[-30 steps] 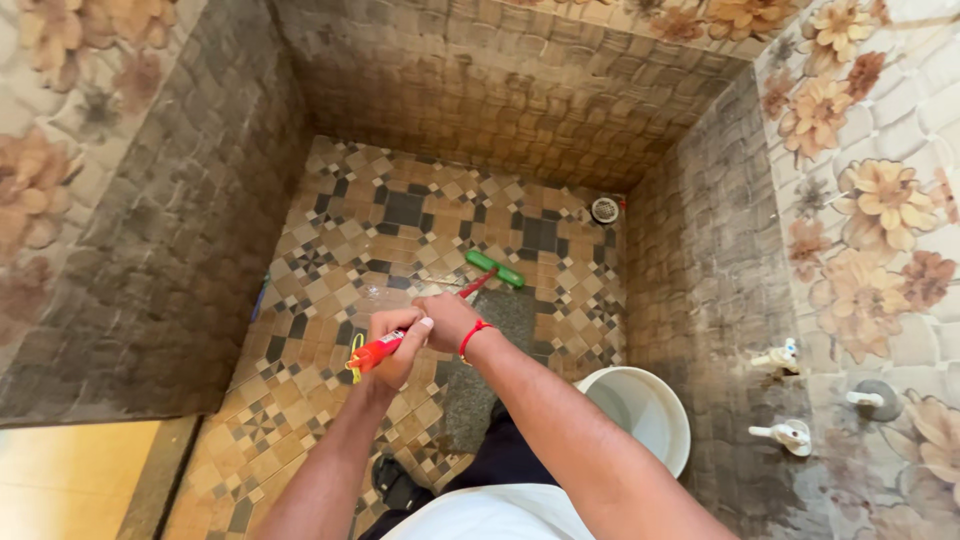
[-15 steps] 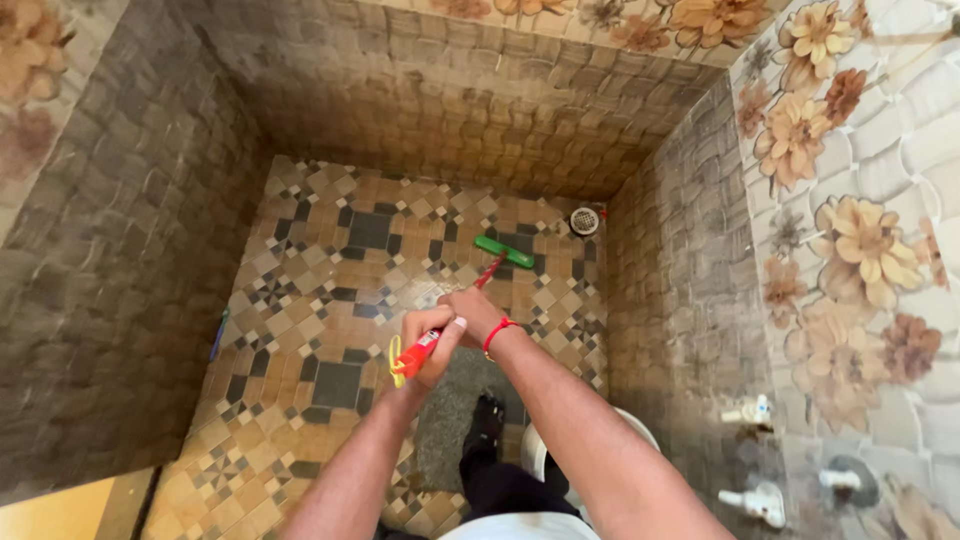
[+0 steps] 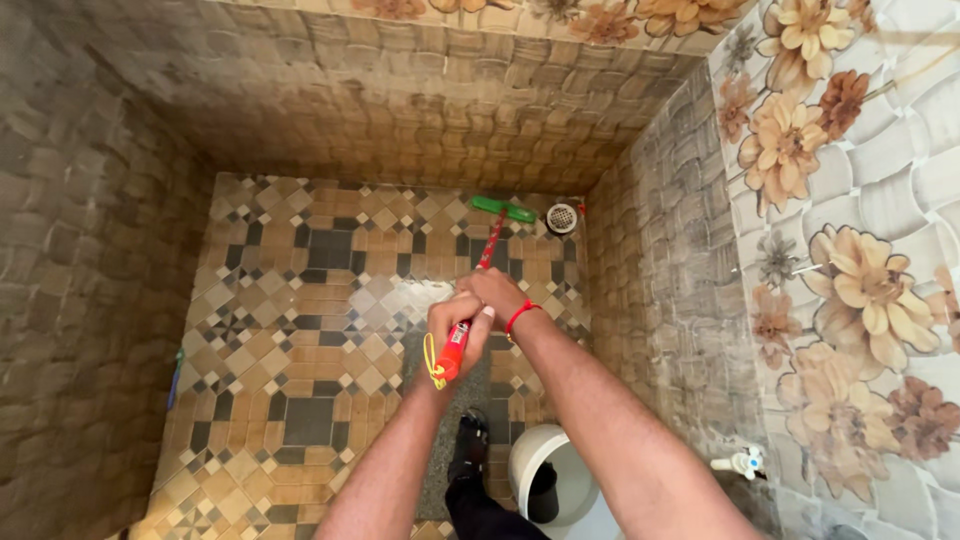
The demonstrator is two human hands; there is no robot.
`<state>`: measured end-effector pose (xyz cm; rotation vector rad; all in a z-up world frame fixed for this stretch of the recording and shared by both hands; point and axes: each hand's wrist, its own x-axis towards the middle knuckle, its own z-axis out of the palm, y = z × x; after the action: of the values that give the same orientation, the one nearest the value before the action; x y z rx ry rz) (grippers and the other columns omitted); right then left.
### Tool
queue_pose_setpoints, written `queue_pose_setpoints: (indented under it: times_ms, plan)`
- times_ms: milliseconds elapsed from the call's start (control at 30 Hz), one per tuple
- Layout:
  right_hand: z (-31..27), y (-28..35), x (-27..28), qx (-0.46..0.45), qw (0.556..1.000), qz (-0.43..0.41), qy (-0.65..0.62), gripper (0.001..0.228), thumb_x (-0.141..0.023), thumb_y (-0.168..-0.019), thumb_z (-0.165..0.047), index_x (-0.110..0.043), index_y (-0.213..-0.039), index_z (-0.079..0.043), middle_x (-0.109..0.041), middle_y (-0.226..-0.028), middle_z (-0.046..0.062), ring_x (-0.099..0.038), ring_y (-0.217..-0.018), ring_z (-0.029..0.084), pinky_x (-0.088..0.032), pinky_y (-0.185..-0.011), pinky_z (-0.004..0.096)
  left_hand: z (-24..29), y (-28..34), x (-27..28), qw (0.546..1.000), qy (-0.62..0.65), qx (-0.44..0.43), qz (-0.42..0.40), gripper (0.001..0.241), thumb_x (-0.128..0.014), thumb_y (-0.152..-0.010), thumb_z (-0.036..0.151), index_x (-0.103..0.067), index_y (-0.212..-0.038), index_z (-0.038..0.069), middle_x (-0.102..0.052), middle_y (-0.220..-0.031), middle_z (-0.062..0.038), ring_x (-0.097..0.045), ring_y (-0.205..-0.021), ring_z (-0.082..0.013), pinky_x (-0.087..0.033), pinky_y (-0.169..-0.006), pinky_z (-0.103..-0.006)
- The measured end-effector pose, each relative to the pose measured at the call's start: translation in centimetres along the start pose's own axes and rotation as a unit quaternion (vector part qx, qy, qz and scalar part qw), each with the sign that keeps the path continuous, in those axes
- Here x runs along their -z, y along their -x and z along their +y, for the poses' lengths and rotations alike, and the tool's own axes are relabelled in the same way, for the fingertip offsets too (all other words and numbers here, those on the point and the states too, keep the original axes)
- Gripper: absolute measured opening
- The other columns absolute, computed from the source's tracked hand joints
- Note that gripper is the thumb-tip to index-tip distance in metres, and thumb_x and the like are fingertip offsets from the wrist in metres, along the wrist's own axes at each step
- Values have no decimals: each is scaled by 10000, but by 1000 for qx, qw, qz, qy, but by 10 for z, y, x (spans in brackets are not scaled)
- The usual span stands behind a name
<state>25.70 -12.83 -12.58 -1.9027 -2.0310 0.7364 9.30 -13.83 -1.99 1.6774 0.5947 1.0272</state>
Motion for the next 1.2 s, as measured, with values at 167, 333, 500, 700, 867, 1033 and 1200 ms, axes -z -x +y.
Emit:
queue_pose_setpoints:
  times_ms: [167, 333, 500, 700, 867, 1033, 1200]
  plan:
    - [-2, -12, 1, 4, 999, -12, 36, 178, -701, -781, -277, -718, -839, -110, -735, -904, 172, -718, -899, 385, -573, -783, 475, -12, -2, 6, 999, -3, 51, 15, 281, -649, -889, 50, -476, -678, -20, -455, -608, -100, -434, -583, -195, -377, -586, -352]
    - [-36, -3, -7, 2, 999, -14, 30, 160, -688, -805, -266, -704, -834, -109, -731, -877, 175, -715, -879, 391, -574, -767, 473, 10, 17, 30, 1000, -14, 18, 4, 289, -646, -900, 55, -462, -689, -17, -443, -625, -96, -435, -607, -184, -387, -598, -349]
    - [-80, 21, -31, 42, 999, 21, -7, 162, -692, -773, -262, -690, -834, -112, -740, -864, 158, -722, -871, 378, -574, -777, 463, 44, 51, 65, 999, -18, 24, -35, 316, -659, -893, 63, -452, -666, -13, -429, -578, -93, -419, -556, -182, -368, -547, -351]
    - [-165, 44, -90, 34, 995, 41, -86, 154, -709, -767, -282, -707, -839, -146, -739, -870, 138, -725, -858, 367, -571, -730, 443, 87, 118, 137, 997, -40, 10, -60, 317, -712, -862, 93, -500, -651, -13, -499, -578, -107, -463, -527, -180, -388, -539, -341]
    - [-259, 55, -134, 121, 992, 27, 4, 150, -735, -759, -241, -677, -841, -128, -722, -854, 132, -708, -830, 369, -555, -717, 450, 125, 179, 208, 995, -5, -103, 1, 172, -645, -917, 107, -596, -780, 15, -630, -771, -75, -588, -723, -172, -470, -670, -298]
    - [-345, 73, -135, 154, 987, 32, -40, 185, -718, -762, -197, -677, -927, -126, -727, -901, 132, -697, -864, 378, -547, -725, 454, 119, 229, 247, 994, 83, 16, 74, 264, -649, -951, 173, -618, -735, 23, -596, -695, -8, -543, -679, -101, -423, -615, -279]
    - [-401, 92, -137, 88, 993, -17, -75, 168, -677, -778, -174, -726, -927, -112, -743, -900, 160, -694, -857, 391, -546, -722, 465, 105, 274, 279, 992, 64, 69, 81, 332, -660, -959, 200, -574, -695, 18, -510, -626, 32, -445, -602, -49, -362, -539, -270]
